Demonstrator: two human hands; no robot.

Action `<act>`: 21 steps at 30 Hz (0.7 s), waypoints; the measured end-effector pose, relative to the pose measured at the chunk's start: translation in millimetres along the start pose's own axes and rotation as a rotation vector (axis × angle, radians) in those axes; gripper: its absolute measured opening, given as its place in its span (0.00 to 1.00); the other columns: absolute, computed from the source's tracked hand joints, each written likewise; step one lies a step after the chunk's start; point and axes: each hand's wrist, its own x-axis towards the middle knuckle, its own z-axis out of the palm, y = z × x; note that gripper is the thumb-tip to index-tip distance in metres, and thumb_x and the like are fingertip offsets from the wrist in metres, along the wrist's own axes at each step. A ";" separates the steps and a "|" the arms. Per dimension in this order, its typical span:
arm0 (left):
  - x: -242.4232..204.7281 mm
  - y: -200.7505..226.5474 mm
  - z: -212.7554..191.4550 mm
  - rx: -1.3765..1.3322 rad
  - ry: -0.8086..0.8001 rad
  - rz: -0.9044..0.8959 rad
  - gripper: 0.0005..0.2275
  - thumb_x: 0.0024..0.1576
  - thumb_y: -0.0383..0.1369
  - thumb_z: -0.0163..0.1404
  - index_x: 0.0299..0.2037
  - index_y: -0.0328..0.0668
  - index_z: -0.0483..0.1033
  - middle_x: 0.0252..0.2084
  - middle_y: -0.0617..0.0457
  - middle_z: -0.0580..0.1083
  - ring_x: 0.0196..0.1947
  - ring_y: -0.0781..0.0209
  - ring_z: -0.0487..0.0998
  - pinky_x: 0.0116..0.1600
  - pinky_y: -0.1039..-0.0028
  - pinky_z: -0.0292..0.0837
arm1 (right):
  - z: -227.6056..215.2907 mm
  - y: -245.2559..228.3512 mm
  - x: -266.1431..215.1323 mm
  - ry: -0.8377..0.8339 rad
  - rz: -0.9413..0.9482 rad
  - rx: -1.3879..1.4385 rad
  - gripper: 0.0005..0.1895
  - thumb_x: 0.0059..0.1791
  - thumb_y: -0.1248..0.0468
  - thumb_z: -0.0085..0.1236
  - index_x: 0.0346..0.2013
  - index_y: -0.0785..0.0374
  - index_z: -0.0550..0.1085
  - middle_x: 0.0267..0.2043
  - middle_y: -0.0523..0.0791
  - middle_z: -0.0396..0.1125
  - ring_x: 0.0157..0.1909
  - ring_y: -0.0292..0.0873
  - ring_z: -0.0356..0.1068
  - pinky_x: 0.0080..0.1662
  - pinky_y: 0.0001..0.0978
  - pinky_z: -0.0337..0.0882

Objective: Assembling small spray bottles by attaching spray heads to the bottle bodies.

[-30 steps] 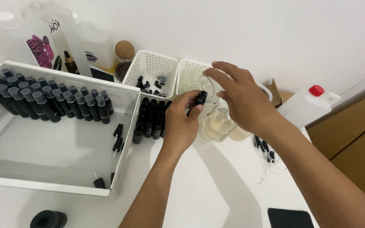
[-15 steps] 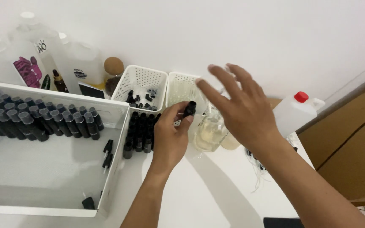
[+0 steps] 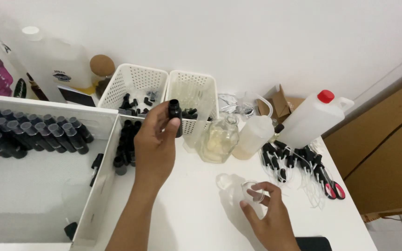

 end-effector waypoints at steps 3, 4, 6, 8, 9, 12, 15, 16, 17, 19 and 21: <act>1.2 -12.1 -0.2 0.058 0.046 0.096 0.19 0.61 0.37 0.50 0.62 0.42 0.71 0.56 0.49 0.78 0.55 0.61 0.80 0.59 0.73 0.75 | -2.8 15.5 -1.9 -0.042 0.094 -0.122 0.29 0.42 0.51 0.68 0.55 0.50 0.69 0.54 0.37 0.78 0.57 0.38 0.77 0.55 0.31 0.73; 1.9 -12.3 -1.1 0.060 0.044 0.093 0.19 0.61 0.37 0.50 0.62 0.42 0.71 0.56 0.49 0.78 0.55 0.61 0.80 0.59 0.73 0.75 | -3.8 21.1 -0.7 -0.043 0.098 -0.122 0.29 0.42 0.51 0.68 0.55 0.50 0.69 0.54 0.37 0.78 0.57 0.38 0.77 0.55 0.31 0.73; 4.3 -11.5 -3.1 0.084 0.048 0.108 0.17 0.62 0.35 0.49 0.61 0.42 0.71 0.54 0.49 0.78 0.54 0.62 0.79 0.58 0.75 0.74 | -4.8 32.1 2.2 -0.029 0.052 -0.125 0.30 0.42 0.50 0.68 0.55 0.50 0.69 0.56 0.32 0.76 0.57 0.34 0.75 0.57 0.29 0.71; 6.6 -19.8 -6.2 0.071 0.060 0.133 0.18 0.62 0.35 0.50 0.61 0.39 0.70 0.56 0.47 0.77 0.56 0.60 0.78 0.60 0.74 0.73 | -7.9 29.6 0.4 -0.029 0.118 -0.133 0.29 0.41 0.51 0.69 0.55 0.45 0.70 0.55 0.32 0.77 0.50 0.37 0.74 0.54 0.29 0.71; 9.3 -23.2 -7.7 0.056 0.076 0.165 0.19 0.62 0.36 0.51 0.61 0.35 0.69 0.57 0.44 0.76 0.58 0.58 0.77 0.62 0.73 0.72 | -9.2 27.3 1.2 -0.028 0.175 -0.139 0.30 0.41 0.52 0.70 0.56 0.41 0.71 0.53 0.32 0.77 0.44 0.40 0.74 0.50 0.29 0.71; 7.8 -11.1 -12.0 0.147 0.105 0.137 0.18 0.63 0.30 0.49 0.62 0.34 0.69 0.57 0.46 0.77 0.57 0.59 0.78 0.62 0.73 0.71 | -10.0 39.2 6.4 -0.063 0.214 -0.189 0.46 0.37 0.49 0.74 0.68 0.39 0.62 0.64 0.31 0.73 0.49 0.38 0.79 0.50 0.31 0.74; 9.3 -17.1 -16.1 0.090 0.103 0.213 0.16 0.64 0.26 0.49 0.62 0.30 0.67 0.55 0.43 0.75 0.56 0.58 0.76 0.60 0.74 0.71 | -21.4 47.4 0.7 0.007 -0.118 -0.016 0.49 0.34 0.58 0.79 0.67 0.54 0.65 0.66 0.39 0.70 0.62 0.37 0.72 0.53 0.33 0.73; 9.0 -14.6 -16.7 0.092 0.101 0.212 0.16 0.64 0.26 0.49 0.62 0.30 0.67 0.55 0.43 0.75 0.56 0.58 0.76 0.60 0.74 0.71 | -33.8 38.1 2.5 0.007 -0.116 -0.015 0.49 0.34 0.58 0.79 0.67 0.54 0.65 0.66 0.39 0.70 0.62 0.37 0.72 0.53 0.33 0.73; 8.1 -12.4 -17.8 0.112 0.100 0.211 0.17 0.64 0.27 0.49 0.62 0.30 0.67 0.55 0.42 0.75 0.55 0.58 0.77 0.59 0.74 0.72 | -46.5 28.9 4.0 0.041 -0.098 -0.021 0.37 0.41 0.57 0.66 0.64 0.55 0.67 0.63 0.42 0.70 0.58 0.40 0.73 0.53 0.35 0.74; 6.9 -9.3 -18.6 0.131 0.099 0.211 0.17 0.65 0.28 0.49 0.63 0.31 0.67 0.56 0.42 0.75 0.55 0.58 0.77 0.57 0.73 0.72 | -70.1 24.7 20.7 0.076 -0.081 -0.028 0.26 0.48 0.56 0.54 0.60 0.56 0.69 0.60 0.45 0.71 0.55 0.43 0.73 0.53 0.37 0.75; 7.4 -7.3 -17.4 0.098 0.105 0.195 0.16 0.64 0.27 0.49 0.62 0.34 0.68 0.54 0.46 0.75 0.52 0.62 0.76 0.55 0.76 0.71 | -93.5 33.3 51.5 0.285 -0.193 -0.077 0.12 0.53 0.61 0.53 0.49 0.61 0.74 0.51 0.45 0.75 0.48 0.40 0.72 0.47 0.33 0.73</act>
